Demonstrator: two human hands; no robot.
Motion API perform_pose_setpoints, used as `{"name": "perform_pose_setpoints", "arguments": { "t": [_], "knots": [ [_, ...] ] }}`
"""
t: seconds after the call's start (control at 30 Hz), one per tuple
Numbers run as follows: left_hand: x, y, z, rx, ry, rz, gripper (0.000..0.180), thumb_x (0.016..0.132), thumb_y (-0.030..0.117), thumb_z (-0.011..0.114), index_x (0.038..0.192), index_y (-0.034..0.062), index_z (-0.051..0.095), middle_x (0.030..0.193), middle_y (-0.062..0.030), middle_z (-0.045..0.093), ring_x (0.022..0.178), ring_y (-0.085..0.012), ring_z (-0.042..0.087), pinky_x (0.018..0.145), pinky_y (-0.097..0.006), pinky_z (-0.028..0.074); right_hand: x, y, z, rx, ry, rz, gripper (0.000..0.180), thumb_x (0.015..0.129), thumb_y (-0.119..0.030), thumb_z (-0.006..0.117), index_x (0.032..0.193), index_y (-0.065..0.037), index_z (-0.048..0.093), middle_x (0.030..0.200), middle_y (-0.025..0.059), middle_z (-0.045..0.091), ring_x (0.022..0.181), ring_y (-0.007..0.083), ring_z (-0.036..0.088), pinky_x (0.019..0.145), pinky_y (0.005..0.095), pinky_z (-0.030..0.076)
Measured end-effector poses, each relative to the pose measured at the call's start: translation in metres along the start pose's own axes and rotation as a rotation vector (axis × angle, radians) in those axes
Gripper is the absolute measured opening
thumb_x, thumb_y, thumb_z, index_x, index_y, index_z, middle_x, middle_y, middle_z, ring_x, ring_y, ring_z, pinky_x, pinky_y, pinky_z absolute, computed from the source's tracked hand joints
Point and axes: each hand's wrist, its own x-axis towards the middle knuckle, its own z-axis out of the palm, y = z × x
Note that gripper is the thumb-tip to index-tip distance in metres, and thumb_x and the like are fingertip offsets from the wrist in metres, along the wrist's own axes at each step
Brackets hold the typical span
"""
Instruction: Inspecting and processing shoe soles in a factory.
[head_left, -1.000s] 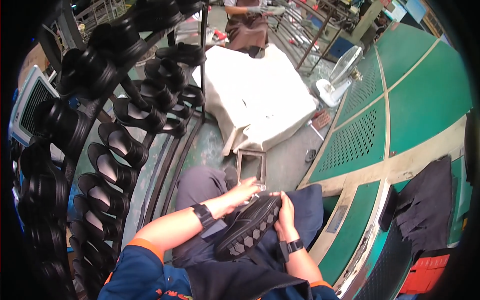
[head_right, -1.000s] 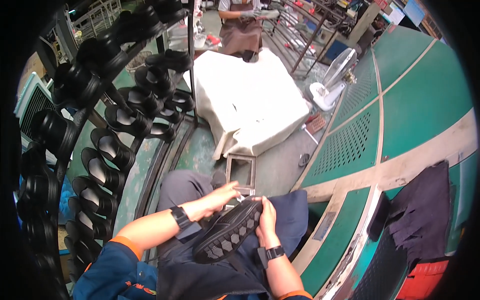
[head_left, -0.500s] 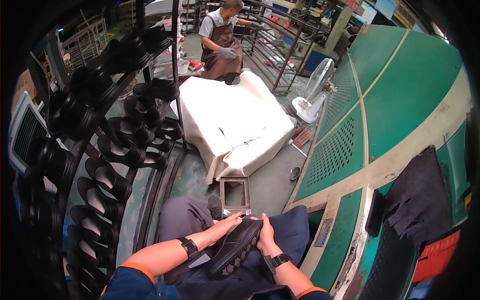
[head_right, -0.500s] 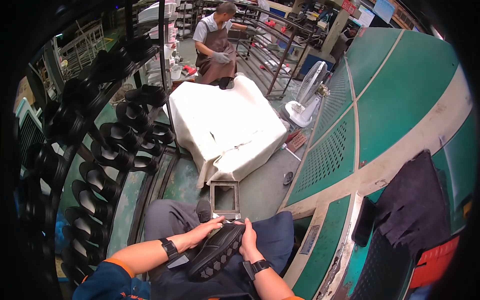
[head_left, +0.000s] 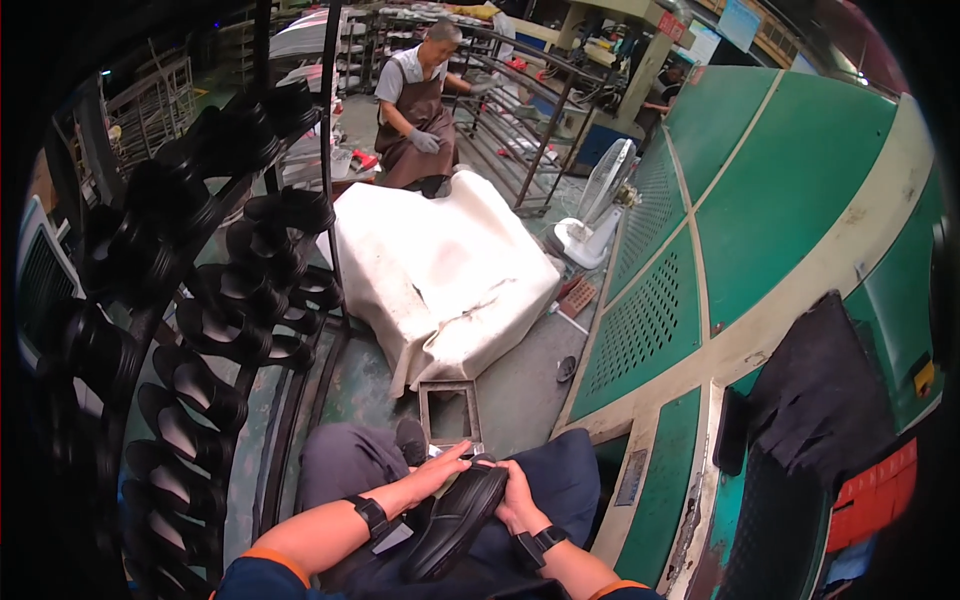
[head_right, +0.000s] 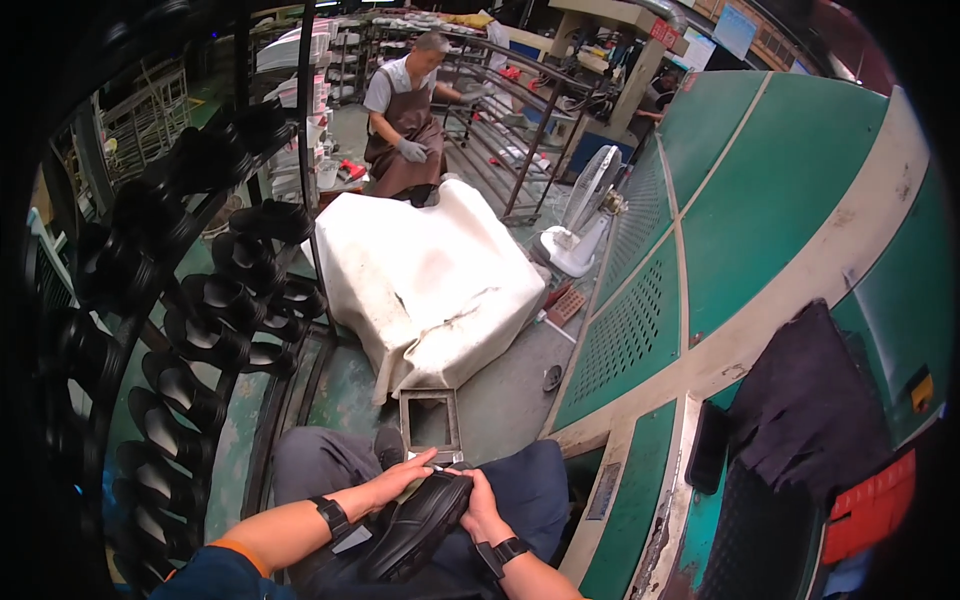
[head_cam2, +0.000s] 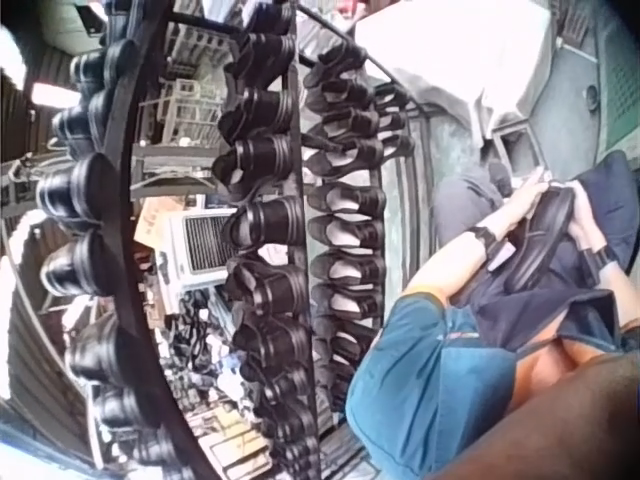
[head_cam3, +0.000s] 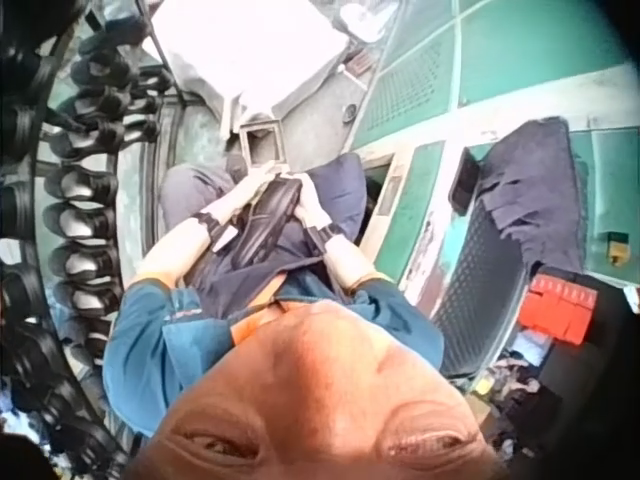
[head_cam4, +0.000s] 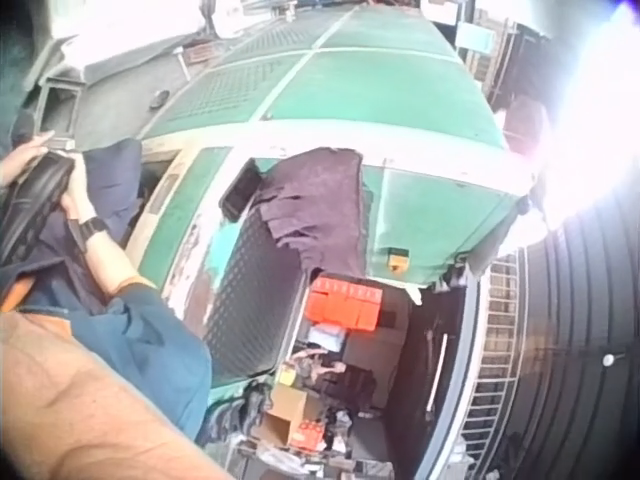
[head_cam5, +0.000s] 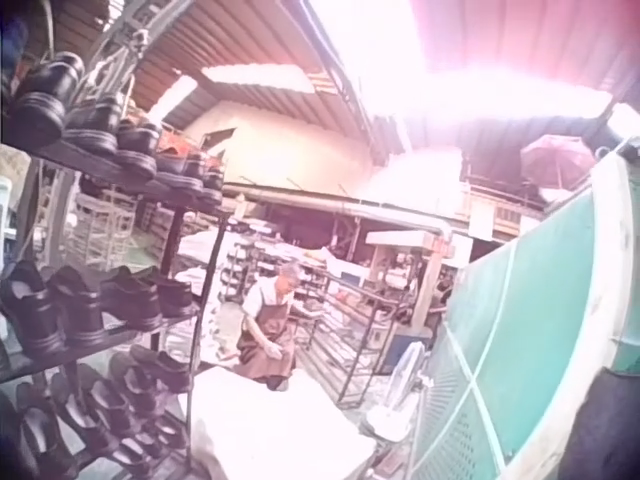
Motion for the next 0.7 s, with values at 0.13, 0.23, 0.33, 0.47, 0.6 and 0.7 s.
{"name": "perform_pose_setpoints", "arguments": {
  "t": [0.13,0.23,0.33,0.47,0.6,0.7],
  "knots": [
    [0.01,-0.013,-0.001,0.301,0.073,0.004,0.067,0.099,0.041,0.047,0.151,0.0005,0.033,0.158,-0.0185,0.032,0.148,-0.0293,0.026,0.12,-0.036,0.021,0.002,0.002,-0.002,0.0,0.013,-0.035,0.045,0.09,-0.031,0.046,0.11,0.003,0.067,0.101,0.0184,0.071,0.089,0.0307,0.068,0.087,0.0413,0.055],
    [0.013,-0.021,-0.004,0.449,0.102,0.112,0.055,0.1,0.036,0.047,0.142,0.0004,0.047,0.145,-0.0204,0.047,0.138,-0.0317,0.042,0.114,-0.037,0.031,0.002,0.003,-0.004,0.009,0.044,-0.058,0.043,0.09,-0.031,0.047,0.105,0.003,0.069,0.099,0.0177,0.072,0.088,0.0302,0.069,0.087,0.0407,0.055],
    [0.008,-0.024,-0.005,0.492,0.117,0.186,0.044,0.1,0.029,0.048,0.133,0.0005,0.055,0.135,-0.0182,0.056,0.129,-0.0295,0.05,0.109,-0.036,0.037,0.0,0.005,-0.006,-0.01,0.071,-0.055,0.04,0.09,-0.03,0.048,0.101,0.002,0.07,0.096,0.0169,0.072,0.085,0.0299,0.069,0.085,0.0405,0.056],
    [-0.001,-0.022,-0.005,0.379,0.141,0.277,0.036,0.1,0.022,0.049,0.126,-0.0007,0.06,0.126,-0.0158,0.062,0.122,-0.0279,0.056,0.107,-0.034,0.039,0.004,0.005,-0.009,-0.032,0.077,-0.07,0.04,0.091,-0.03,0.048,0.099,0.002,0.07,0.096,0.017,0.073,0.084,0.0311,0.069,0.084,0.0416,0.056],
    [-0.008,-0.017,-0.005,0.241,0.167,0.102,0.035,0.101,0.024,0.047,0.121,0.002,0.064,0.121,-0.0146,0.066,0.119,-0.027,0.06,0.104,-0.034,0.042,0.007,0.004,-0.012,-0.056,0.133,-0.065,0.043,0.093,-0.034,0.048,0.101,0.002,0.07,0.096,0.0186,0.072,0.086,0.0318,0.07,0.085,0.0423,0.056],
    [-0.013,-0.015,-0.004,0.278,0.111,0.093,0.035,0.101,0.024,0.047,0.121,0.0023,0.065,0.123,-0.0128,0.067,0.119,-0.0244,0.06,0.104,-0.033,0.042,0.004,0.001,-0.015,-0.086,0.159,-0.083,0.042,0.095,-0.035,0.049,0.1,0.001,0.071,0.095,0.0187,0.072,0.085,0.0319,0.07,0.084,0.0429,0.057]
  ]
}}
